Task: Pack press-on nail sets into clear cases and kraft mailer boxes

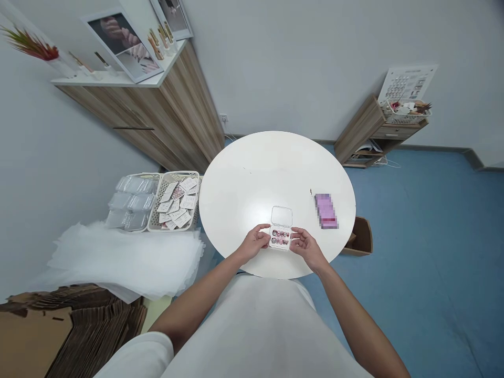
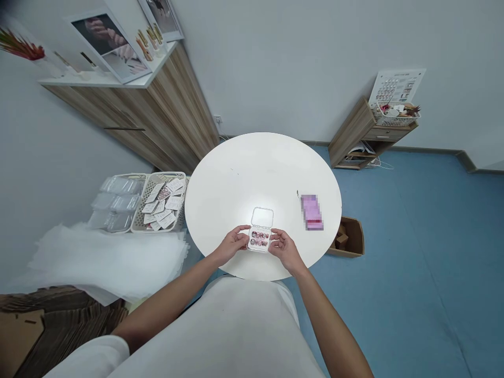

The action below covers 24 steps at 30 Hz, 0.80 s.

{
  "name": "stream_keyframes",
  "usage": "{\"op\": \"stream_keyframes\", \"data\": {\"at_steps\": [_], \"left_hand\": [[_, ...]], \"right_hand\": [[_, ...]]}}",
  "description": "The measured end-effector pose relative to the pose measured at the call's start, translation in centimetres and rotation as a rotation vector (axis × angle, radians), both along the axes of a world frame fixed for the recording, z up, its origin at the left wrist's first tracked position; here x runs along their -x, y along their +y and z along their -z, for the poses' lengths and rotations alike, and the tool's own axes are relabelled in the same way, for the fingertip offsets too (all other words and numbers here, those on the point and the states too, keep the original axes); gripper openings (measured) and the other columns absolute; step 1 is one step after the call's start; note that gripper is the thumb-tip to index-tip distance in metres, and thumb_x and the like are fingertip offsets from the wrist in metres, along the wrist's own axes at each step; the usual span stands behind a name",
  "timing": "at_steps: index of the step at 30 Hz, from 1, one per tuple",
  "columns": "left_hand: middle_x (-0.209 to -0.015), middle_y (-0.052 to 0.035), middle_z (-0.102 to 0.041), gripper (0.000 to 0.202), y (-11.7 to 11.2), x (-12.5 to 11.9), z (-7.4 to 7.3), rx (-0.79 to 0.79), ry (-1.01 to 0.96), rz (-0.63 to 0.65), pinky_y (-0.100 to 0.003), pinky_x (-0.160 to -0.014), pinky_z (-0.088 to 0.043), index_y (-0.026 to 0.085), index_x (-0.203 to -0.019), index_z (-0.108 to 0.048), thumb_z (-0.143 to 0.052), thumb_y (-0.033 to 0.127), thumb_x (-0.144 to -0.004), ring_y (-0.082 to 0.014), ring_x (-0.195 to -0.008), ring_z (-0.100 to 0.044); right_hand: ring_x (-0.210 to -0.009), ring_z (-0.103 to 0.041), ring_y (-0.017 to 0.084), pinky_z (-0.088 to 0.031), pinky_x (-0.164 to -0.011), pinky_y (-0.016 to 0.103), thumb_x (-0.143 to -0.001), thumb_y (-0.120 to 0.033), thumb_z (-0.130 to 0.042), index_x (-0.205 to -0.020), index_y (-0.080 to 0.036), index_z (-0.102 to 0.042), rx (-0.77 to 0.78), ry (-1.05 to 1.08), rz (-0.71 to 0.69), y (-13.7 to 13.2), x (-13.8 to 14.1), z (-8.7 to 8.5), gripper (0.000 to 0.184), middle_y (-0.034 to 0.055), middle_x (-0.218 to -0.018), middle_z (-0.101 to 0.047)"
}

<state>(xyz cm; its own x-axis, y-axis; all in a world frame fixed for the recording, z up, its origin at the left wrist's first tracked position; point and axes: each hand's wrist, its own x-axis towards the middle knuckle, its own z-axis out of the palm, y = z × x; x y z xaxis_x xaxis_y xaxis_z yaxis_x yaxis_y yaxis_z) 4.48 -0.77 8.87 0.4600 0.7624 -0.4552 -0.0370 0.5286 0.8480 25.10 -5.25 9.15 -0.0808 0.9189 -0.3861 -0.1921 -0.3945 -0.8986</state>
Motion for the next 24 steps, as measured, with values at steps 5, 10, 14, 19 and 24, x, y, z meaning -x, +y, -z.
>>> {"op": "stream_keyframes", "data": {"at_steps": [5, 10, 14, 19, 24], "left_hand": [[-0.097, -0.0091, -0.06, 0.04, 0.4, 0.3, -0.9, 0.071, -0.106, 0.064, -0.028, -0.071, -0.043, 0.017, -0.103, -0.057, -0.059, 0.042, -0.071, -0.0149, -0.082, -0.056], [-0.097, -0.0104, -0.06, 0.04, 0.6, 0.2, -1.5, 0.126, -0.167, 0.079, -0.027, -0.071, -0.043, 0.016, -0.101, -0.059, -0.063, 0.039, -0.069, -0.0151, -0.082, -0.057], [-0.097, -0.0102, -0.06, 0.04, 0.4, 0.2, -1.9, 0.184, -0.224, 0.068, -0.027, -0.071, -0.043, 0.016, -0.102, -0.059, -0.064, 0.039, -0.069, -0.0141, -0.08, -0.057], [-0.093, -0.0086, -0.06, 0.038, 0.1, 0.0, -1.9, 0.222, -0.249, 0.005, -0.025, -0.07, -0.043, 0.016, -0.101, -0.058, -0.063, 0.037, -0.07, -0.0116, -0.077, -0.056], [-0.095, -0.0071, -0.059, 0.031, 0.2, -0.3, -2.4, 0.271, -0.283, -0.03, -0.026, -0.07, -0.044, 0.019, -0.095, -0.059, -0.057, 0.042, -0.074, -0.0117, -0.078, -0.056]], "right_hand": [[-0.082, -0.054, 0.014, -0.043, -0.078, 0.034, -0.056, -0.027, -0.072, -0.112, -0.027, -0.049, 0.032, 0.103, -0.031, 0.8, 0.1, -0.8, 0.061, 0.0037, -0.099, -0.055], [-0.093, -0.055, 0.018, -0.044, -0.08, 0.036, -0.07, -0.042, -0.059, -0.108, -0.027, -0.053, 0.124, 0.2, 0.0, 3.2, 0.2, -1.8, 0.042, 0.006, -0.109, -0.057], [-0.09, -0.056, 0.018, -0.046, -0.078, 0.037, -0.071, -0.04, -0.059, -0.106, -0.028, -0.053, 0.099, 0.191, -0.002, 4.2, 0.1, -2.4, 0.038, 0.0056, -0.107, -0.059], [-0.092, -0.056, 0.019, -0.047, -0.076, 0.039, -0.069, -0.04, -0.06, -0.096, -0.027, -0.057, 0.065, 0.231, -0.065, 3.9, 0.2, -3.1, 0.03, 0.0048, -0.111, -0.057], [-0.104, -0.051, 0.021, -0.045, -0.08, 0.035, -0.066, -0.037, -0.063, -0.09, -0.025, -0.062, 0.045, 0.166, -0.059, 3.7, 0.4, -3.3, 0.027, 0.0042, -0.117, -0.053]]}}
